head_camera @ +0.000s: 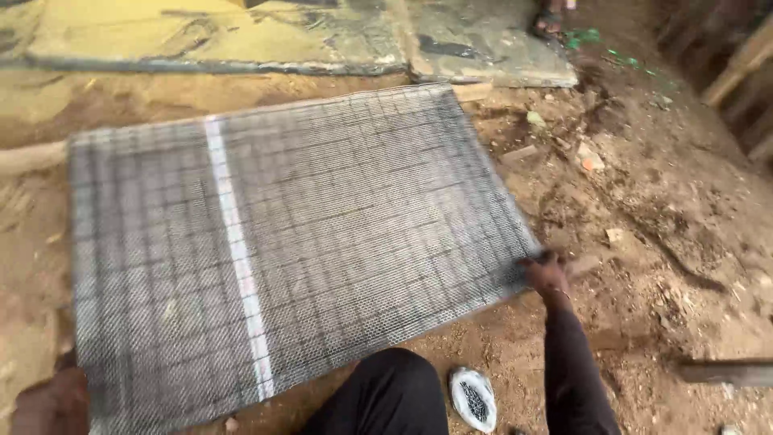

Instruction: Hammering small nails to attach a wire mesh screen to a wooden lath frame on the ground.

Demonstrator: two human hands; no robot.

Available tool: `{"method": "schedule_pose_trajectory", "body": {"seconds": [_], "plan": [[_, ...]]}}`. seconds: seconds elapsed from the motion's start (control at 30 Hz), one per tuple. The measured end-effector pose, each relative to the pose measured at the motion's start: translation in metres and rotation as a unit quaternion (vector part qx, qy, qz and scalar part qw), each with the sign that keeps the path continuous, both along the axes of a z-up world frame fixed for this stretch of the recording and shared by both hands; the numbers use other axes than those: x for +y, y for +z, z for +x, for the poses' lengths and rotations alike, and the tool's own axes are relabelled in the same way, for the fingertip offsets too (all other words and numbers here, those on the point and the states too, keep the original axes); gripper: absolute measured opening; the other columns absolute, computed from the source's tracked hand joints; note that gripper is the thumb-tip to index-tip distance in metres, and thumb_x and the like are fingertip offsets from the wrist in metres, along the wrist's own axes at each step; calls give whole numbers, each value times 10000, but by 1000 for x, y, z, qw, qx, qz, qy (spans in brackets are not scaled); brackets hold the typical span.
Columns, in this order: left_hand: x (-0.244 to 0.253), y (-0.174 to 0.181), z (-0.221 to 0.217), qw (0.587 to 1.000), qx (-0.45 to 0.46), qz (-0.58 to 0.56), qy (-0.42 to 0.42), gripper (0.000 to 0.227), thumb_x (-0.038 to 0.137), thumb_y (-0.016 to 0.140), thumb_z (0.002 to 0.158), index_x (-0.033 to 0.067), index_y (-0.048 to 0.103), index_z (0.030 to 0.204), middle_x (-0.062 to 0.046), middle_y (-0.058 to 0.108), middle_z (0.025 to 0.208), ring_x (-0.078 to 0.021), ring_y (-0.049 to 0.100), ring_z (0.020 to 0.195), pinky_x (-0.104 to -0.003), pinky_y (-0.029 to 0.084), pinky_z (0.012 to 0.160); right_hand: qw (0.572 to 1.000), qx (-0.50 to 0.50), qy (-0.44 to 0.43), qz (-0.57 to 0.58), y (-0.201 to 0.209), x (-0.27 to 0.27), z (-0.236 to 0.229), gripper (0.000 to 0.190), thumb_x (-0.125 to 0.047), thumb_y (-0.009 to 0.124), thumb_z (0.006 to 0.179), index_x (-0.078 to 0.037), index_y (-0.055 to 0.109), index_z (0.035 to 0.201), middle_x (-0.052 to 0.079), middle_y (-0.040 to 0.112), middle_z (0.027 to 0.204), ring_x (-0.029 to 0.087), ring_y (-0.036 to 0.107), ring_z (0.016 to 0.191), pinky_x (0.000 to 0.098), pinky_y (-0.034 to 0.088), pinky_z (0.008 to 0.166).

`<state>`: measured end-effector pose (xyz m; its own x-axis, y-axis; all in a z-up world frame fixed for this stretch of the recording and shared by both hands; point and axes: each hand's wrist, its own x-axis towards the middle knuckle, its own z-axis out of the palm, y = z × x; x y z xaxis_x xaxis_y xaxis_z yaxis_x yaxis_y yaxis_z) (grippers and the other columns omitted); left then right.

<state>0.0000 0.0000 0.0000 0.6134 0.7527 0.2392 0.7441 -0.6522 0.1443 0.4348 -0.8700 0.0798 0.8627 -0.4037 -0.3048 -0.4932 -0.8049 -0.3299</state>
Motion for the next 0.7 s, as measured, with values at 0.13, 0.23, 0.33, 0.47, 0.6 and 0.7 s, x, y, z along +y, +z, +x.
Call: {"method": "schedule_pose_trajectory", "body": {"seconds": [0.13,0.23,0.33,0.47,0.6,0.7], "plan": [[1,-46,31,998,16,-8,56,427,434,543,1155,145,684,874,-131,626,604,-374,632,560,-512,481,537,998,-53,21,-21,-73,-18,36,1235,-772,649,772,-128,87,1665,290,0,1667,532,3,1514,646,29,1184],[-18,-27,28,990,97,89,56,578,468,545,1161,125,728,733,-125,696,785,-329,706,710,-447,536,558,984,-5,111,-138,-127,-113,56,892,-783,422,1025,-26,505,1490,357,259,1604,554,61,1531,671,76,1234],[-83,112,57,947,-35,-209,240,947,808,459,1016,-96,735,1076,-360,690,1059,-513,665,1011,-587,508,832,963,-83,214,-141,-99,-107,52,678,-606,383,1108,-9,619,1327,272,606,1372,445,519,1300,527,378,1142],[-98,109,52,942,-27,-233,240,979,832,413,993,-84,728,1142,-357,692,1126,-526,658,1075,-598,503,904,990,-38,-21,-133,-78,-81,24,720,-541,525,994,-57,444,1521,307,363,1588,483,320,1467,635,215,1191],[-92,38,65,984,46,-117,130,1024,833,297,961,-80,707,1176,-333,695,1031,-505,692,927,-608,536,760,979,-79,-117,-147,-78,-105,13,904,-619,460,963,-96,123,1618,219,133,1682,443,255,1497,717,181,1160],[-125,55,84,946,91,-249,186,1019,871,319,923,-57,712,1081,-211,694,907,-359,734,779,-526,604,639,990,-101,-5,-102,-34,-116,-28,800,-650,394,1046,-100,252,1608,336,161,1618,546,278,1382,670,195,1128]]}}
